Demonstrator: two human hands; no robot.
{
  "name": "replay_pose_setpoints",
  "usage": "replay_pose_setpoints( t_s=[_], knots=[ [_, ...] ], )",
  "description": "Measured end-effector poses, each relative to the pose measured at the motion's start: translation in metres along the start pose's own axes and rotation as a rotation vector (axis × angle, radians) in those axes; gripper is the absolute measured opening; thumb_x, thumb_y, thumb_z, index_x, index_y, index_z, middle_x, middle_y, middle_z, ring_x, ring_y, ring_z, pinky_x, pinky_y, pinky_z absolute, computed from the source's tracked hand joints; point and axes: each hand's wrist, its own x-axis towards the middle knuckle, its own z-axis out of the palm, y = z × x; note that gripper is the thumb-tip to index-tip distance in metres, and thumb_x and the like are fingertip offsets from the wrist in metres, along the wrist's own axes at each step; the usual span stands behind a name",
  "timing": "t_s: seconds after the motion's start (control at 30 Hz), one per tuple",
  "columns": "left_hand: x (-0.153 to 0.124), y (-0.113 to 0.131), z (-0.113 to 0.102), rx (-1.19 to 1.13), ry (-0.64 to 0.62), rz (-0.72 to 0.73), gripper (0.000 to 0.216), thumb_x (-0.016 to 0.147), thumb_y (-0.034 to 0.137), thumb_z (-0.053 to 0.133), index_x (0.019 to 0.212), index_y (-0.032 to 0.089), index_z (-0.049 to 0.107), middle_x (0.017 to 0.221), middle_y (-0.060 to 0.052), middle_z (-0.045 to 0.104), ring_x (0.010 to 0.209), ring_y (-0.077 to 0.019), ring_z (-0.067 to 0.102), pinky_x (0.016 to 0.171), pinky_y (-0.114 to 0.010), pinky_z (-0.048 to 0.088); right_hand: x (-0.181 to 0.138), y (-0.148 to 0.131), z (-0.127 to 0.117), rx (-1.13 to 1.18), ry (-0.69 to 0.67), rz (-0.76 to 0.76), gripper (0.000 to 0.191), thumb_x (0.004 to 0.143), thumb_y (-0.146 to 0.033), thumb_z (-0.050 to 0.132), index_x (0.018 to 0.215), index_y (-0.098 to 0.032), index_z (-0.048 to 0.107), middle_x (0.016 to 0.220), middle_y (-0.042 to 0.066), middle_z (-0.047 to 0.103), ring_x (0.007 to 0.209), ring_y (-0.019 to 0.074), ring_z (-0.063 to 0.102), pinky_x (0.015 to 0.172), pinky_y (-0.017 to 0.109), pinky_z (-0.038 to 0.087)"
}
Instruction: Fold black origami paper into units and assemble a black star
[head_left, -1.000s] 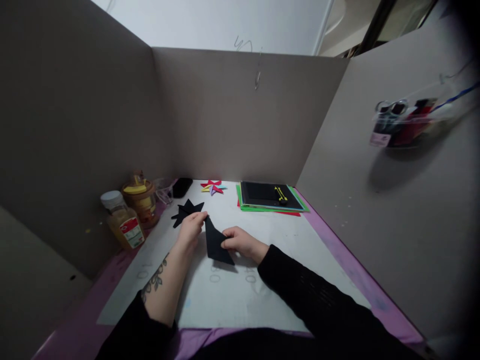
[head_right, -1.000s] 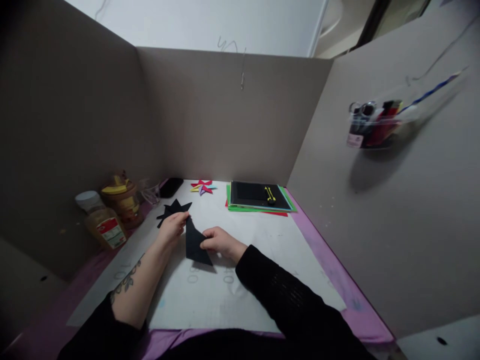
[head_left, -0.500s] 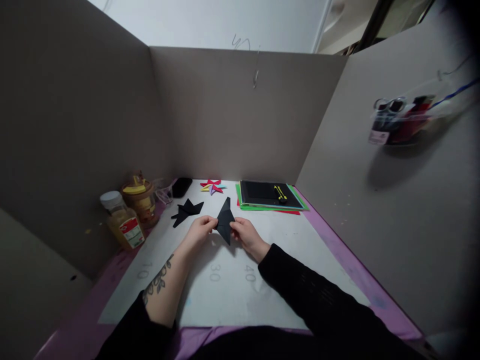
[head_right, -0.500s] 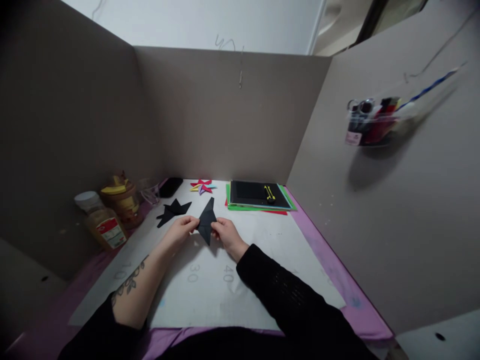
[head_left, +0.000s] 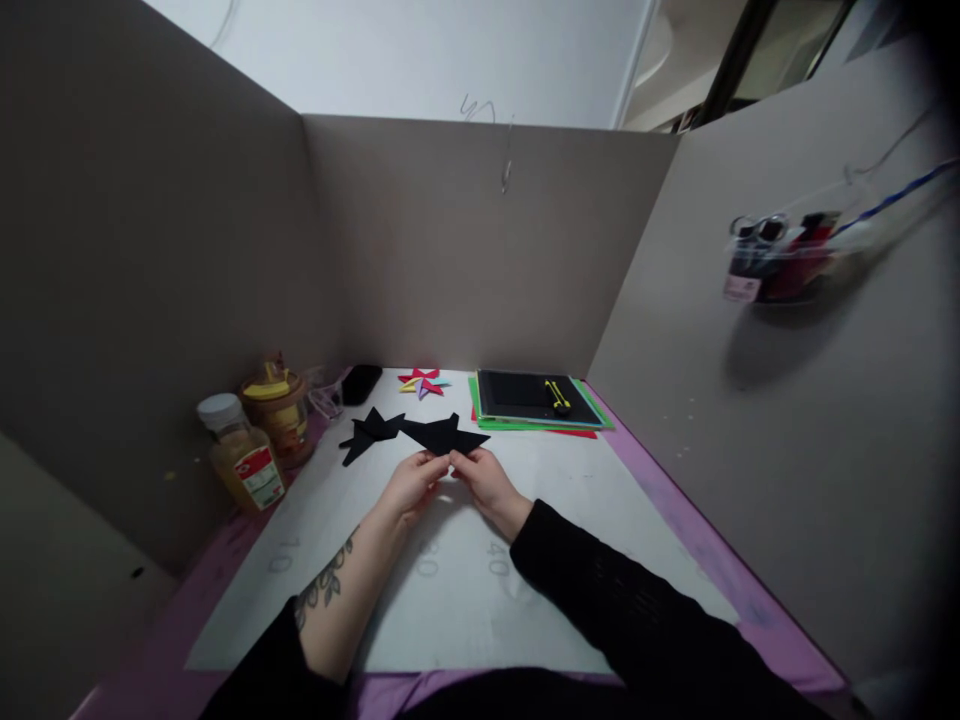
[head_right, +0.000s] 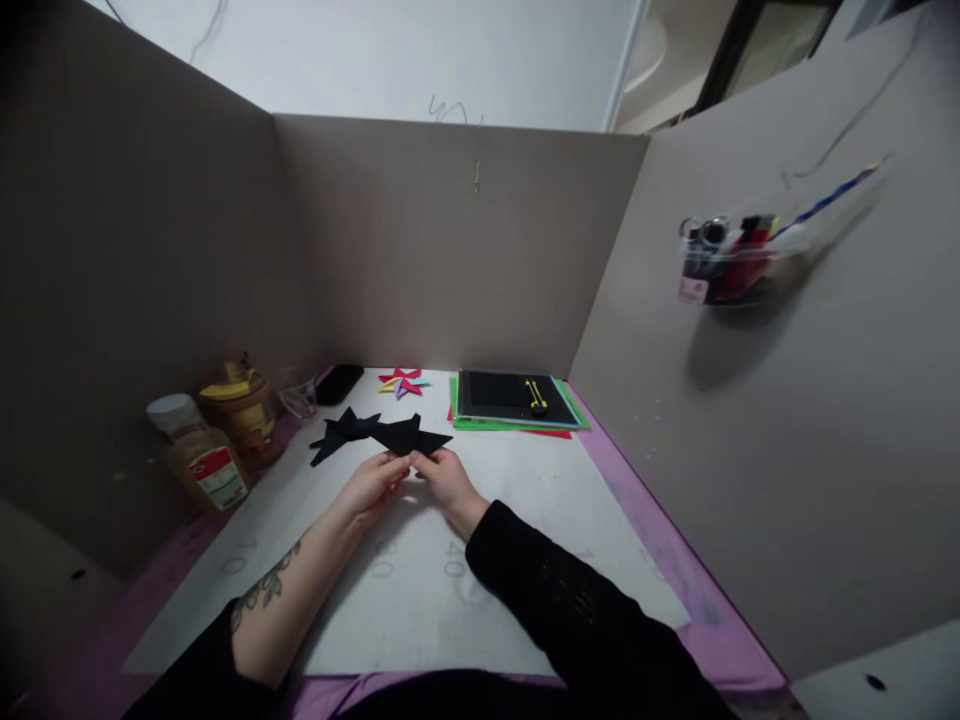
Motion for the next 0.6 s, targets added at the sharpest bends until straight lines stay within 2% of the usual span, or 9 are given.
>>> replay_pose_setpoints(
  t_s=[0.1,0.27,0.37,0.5,0.6],
  knots=[
    [0.001,-0.001,0.000,0.132,0.084,0.036,0.034,0.056,0.040,0.078,0.063,0.014,0.058,0.059,0.002,0.054,0.052,-0.0083,0.047,0.049,-0.021,0.032,0.004,0.000,-0.007,-0.052,0.093,-0.015,0.030,0.063,-0.044,0.071,0.065,-0.016,0.062,0.061,0.001,0.059,0.057,0.0120,0.047,0.059,0.026,0.038],
    [0.008,0.012,-0.016,0.175,0.283,0.160,0.039,0.056,0.048,0.075,0.058,0.015,0.054,0.059,0.002,0.050,0.055,-0.0087,0.045,0.051,-0.021,0.033,0.007,-0.005,-0.017,-0.148,0.133,-0.046,0.030,0.066,-0.044,0.069,0.063,-0.015,0.061,0.062,0.001,0.059,0.057,0.0123,0.048,0.058,0.026,0.036],
    [0.012,0.018,-0.027,0.137,0.334,0.178,0.038,0.054,0.046,0.076,0.056,0.016,0.053,0.057,0.003,0.047,0.054,-0.0079,0.043,0.049,-0.020,0.031,0.008,-0.006,-0.018,-0.168,0.140,-0.054,0.029,0.067,-0.042,0.068,0.062,-0.015,0.060,0.061,0.001,0.059,0.056,0.0122,0.048,0.057,0.026,0.036],
    [0.016,0.019,-0.034,0.077,0.405,0.182,0.038,0.050,0.045,0.077,0.069,0.015,0.064,0.060,0.001,0.052,0.058,-0.0100,0.047,0.050,-0.020,0.032,0.007,-0.006,-0.018,-0.145,0.161,-0.038,0.028,0.066,-0.041,0.068,0.060,-0.016,0.058,0.061,0.002,0.060,0.055,0.0122,0.048,0.057,0.027,0.036],
    [0.019,0.017,-0.035,0.052,0.425,0.175,0.041,0.048,0.045,0.078,0.073,0.014,0.066,0.061,0.000,0.054,0.059,-0.0105,0.049,0.049,-0.020,0.032,0.007,-0.005,-0.018,-0.124,0.169,-0.025,0.028,0.066,-0.041,0.069,0.060,-0.016,0.057,0.060,0.002,0.060,0.055,0.0121,0.049,0.056,0.026,0.036]
  ],
)
